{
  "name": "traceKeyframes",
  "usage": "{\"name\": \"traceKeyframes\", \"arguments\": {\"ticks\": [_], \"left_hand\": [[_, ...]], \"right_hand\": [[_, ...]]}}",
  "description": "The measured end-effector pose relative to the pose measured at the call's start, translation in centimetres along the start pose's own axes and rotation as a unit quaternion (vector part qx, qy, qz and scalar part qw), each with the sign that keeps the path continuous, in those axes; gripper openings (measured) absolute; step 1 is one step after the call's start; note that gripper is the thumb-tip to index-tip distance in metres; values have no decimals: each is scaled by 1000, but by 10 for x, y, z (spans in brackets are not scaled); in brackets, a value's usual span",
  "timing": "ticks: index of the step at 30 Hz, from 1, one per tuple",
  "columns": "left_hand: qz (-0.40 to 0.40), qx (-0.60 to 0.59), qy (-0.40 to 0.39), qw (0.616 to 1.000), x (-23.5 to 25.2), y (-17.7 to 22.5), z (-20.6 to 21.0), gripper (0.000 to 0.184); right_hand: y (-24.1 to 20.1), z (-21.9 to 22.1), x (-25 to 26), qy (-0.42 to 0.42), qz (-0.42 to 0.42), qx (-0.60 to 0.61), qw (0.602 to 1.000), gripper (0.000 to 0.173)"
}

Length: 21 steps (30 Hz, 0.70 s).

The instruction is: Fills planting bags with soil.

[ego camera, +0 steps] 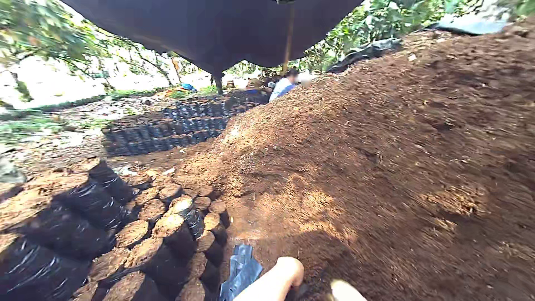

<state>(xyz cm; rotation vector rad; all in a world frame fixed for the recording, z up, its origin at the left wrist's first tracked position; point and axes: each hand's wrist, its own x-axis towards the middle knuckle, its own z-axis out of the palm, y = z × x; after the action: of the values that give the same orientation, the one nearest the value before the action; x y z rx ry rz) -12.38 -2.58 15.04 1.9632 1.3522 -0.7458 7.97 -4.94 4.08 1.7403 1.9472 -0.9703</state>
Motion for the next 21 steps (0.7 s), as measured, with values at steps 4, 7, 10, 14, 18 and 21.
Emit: {"name": "traceKeyframes", "arguments": {"ticks": [4,7,10,14,18,21], "left_hand": [[-17,-50,-8,999,-8,3,1,28],[-7,-216,37,976,-21,-2,-12,37],[23,-441,103,891,4,-20,-6,41],[89,-691,91,711,15,-1,-7,42],[118,-738,88,658,23,32,-8,51],[93,-473,196,854,29,29,-18,37]], "right_hand": [[-153,-168,-67,202,-331,251,887,45],[-166,-203,-85,377,-359,296,801,45],[-120,-165,-79,396,-189,240,866,47],[-73,-68,-56,218,-4,405,888,62],[-64,-31,-52,262,5,616,743,50],[-35,-33,-50,312,79,547,773,48]]}}
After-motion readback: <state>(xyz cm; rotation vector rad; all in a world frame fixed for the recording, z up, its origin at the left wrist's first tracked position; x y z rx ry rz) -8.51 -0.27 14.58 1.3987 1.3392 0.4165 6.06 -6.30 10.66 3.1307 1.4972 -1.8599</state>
